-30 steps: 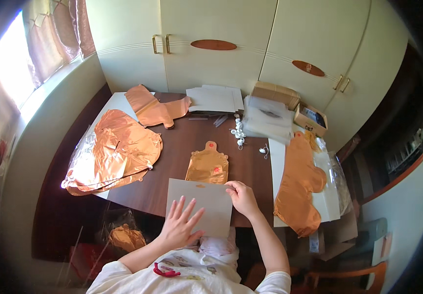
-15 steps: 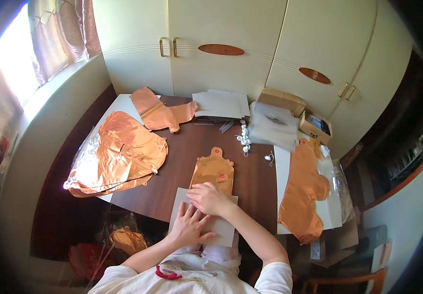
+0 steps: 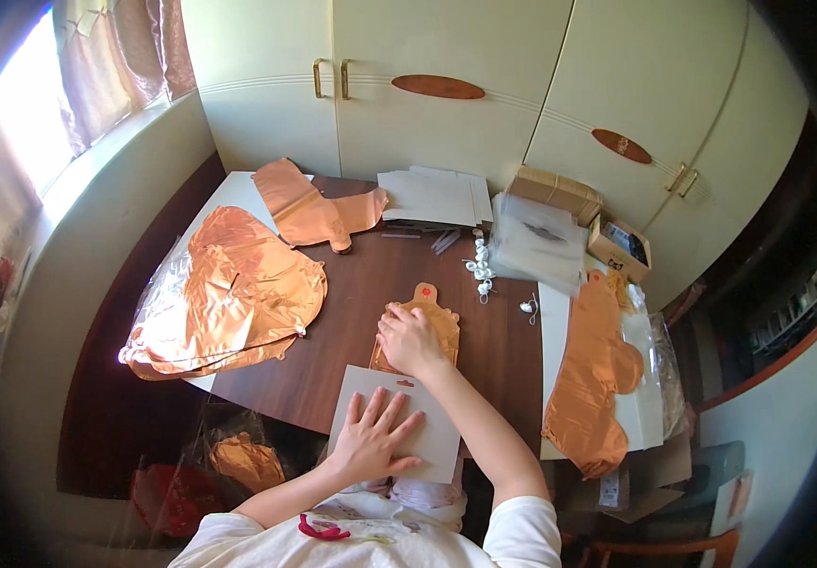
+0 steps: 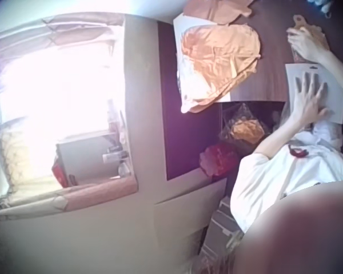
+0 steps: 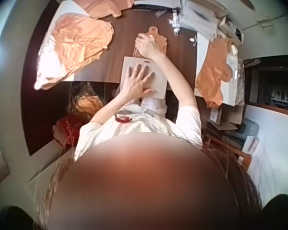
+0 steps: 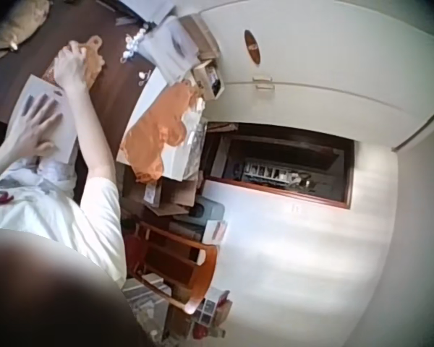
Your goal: Folding and packaging metallic balloons into plastic sleeves.
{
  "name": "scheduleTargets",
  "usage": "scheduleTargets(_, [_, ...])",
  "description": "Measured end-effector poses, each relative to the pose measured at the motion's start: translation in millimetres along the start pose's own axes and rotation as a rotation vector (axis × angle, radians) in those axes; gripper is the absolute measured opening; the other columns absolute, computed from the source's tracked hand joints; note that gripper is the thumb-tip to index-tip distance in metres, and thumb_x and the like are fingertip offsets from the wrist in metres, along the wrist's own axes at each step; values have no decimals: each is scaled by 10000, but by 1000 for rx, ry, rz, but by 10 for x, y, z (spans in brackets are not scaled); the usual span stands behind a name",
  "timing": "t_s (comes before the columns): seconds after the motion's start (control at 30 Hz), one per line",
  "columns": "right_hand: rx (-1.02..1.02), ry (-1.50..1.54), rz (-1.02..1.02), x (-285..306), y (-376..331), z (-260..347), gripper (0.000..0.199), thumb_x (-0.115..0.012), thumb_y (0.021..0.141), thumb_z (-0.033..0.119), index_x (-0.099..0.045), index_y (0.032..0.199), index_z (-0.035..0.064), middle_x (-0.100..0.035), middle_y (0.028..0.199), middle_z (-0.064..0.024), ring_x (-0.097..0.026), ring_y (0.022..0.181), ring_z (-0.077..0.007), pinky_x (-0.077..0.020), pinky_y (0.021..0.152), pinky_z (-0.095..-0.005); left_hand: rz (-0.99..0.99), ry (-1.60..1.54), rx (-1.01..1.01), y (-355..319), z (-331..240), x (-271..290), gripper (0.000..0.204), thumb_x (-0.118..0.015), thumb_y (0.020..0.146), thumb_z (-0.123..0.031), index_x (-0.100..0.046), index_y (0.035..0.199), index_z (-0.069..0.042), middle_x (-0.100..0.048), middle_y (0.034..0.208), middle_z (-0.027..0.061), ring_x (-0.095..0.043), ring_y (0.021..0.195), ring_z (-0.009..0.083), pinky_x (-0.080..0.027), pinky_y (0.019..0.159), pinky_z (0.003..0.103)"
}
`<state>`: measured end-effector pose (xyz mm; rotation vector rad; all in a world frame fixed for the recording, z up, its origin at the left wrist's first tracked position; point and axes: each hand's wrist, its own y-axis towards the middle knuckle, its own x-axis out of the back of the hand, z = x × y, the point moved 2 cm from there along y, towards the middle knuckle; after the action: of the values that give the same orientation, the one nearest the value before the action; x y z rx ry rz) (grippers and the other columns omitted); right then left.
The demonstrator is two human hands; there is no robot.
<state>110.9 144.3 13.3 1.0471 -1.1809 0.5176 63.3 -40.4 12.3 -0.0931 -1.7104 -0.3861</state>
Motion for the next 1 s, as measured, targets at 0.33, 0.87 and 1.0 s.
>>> scheduleTargets(0.33, [-84,283,-57,293,-406,-454,334,-602,839,206,-611,1155,97,-534,1274,-138,-485,1199,-290,-361,1015,-416,1,2,-8,-1,-13,33,695,-435,813,-658,-409,1367,-239,-390,1396,150,-342,1287,394,-232,1003,632])
scheduleTargets(0.87, [-221,487,21,78,-813,-700,584,-707,765,251,-497,1276,62,-492,1311,-147,-496,1178,-317,-394,1002,-399,-34,-27,-34,161,25,14,683,-456,805,-656,-458,1333,-223,-389,1385,168,-341,1273,415,-252,954,677])
scheduleTargets(1.0, [-258,536,88,132,-777,-668,582,-708,769,205,-492,1290,60,-449,1354,-169,-450,1237,-317,-380,1022,-386,-23,3,-33,167,24,-2,683,-439,812,-658,-451,1340,-224,-384,1390,166,-334,1281,409,-253,954,670])
